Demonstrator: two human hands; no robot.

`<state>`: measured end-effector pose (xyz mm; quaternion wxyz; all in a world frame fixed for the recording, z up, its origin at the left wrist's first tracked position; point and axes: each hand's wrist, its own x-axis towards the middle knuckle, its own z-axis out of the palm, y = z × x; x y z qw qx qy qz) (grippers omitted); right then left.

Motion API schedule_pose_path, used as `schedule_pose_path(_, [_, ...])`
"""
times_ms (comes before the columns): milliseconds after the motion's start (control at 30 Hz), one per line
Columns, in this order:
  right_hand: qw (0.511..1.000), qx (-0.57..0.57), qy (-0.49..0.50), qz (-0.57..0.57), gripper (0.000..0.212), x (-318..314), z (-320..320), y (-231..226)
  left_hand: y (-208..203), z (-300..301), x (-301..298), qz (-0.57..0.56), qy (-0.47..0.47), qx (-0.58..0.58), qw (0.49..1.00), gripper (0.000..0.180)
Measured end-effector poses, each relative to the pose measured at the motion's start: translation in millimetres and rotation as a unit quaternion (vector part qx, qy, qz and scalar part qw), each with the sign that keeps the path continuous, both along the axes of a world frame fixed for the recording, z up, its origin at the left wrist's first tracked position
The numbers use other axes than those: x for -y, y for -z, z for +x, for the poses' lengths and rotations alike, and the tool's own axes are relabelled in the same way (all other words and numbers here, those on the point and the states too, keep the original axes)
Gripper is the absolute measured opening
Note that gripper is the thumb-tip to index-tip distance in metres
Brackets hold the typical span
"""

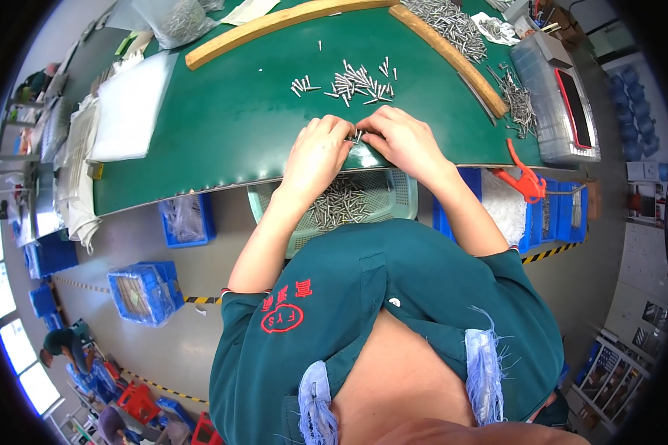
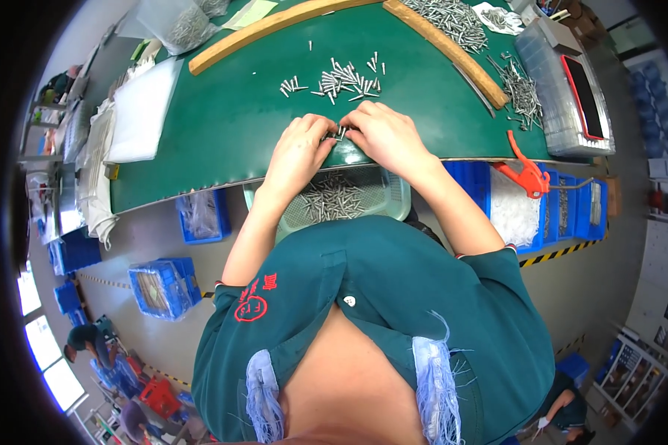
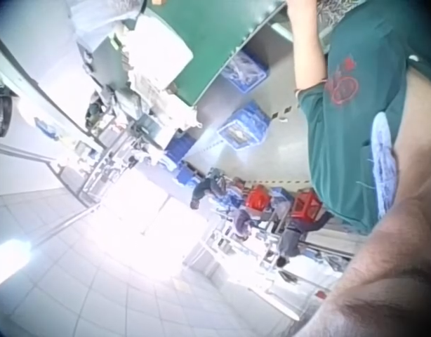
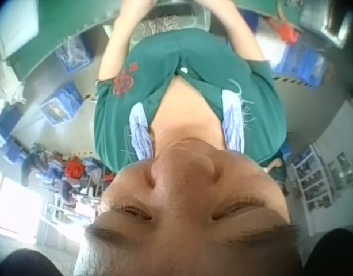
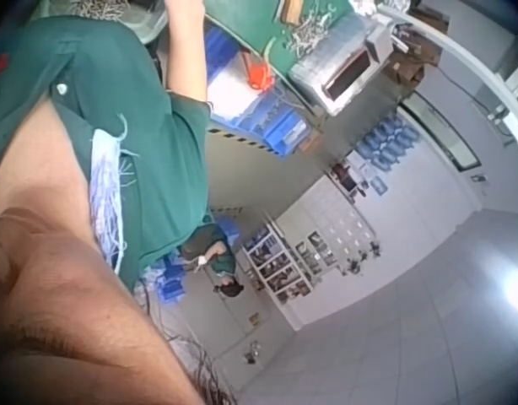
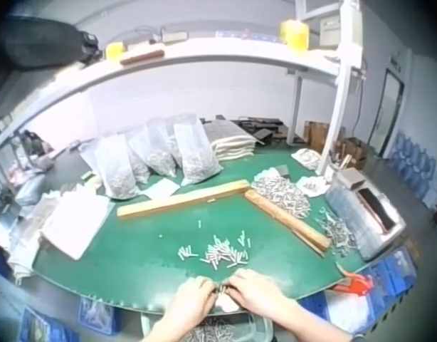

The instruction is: Picking and sorting small metal components from a workbench into a basket.

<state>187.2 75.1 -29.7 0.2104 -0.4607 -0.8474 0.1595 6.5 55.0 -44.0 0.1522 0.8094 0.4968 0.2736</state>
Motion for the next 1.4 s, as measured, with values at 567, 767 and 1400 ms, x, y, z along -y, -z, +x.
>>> schedule_pose_path(567, [0.999, -0.027, 0.041, -0.014, 0.017, 1.8, -4.5, 7.5, 5.7, 2.9, 10.8, 0.003, -0.066, -0.009, 0.998, 0.017])
schedule_pose_path(767, [0.999, -0.022, -0.030, 0.037, 0.016, -1.4, -13.0, 6.0, -1.1, -4.2, 14.1, 0.029, -0.028, -0.012, 0.999, 0.019])
schedule_pose_path(1400, [0.998, 0.017, -0.011, 0.059, 0.032, 17.5, -19.4, 8.4, -3.7, -11.0, 24.4, 0.006, -0.062, -0.056, 0.996, 0.013])
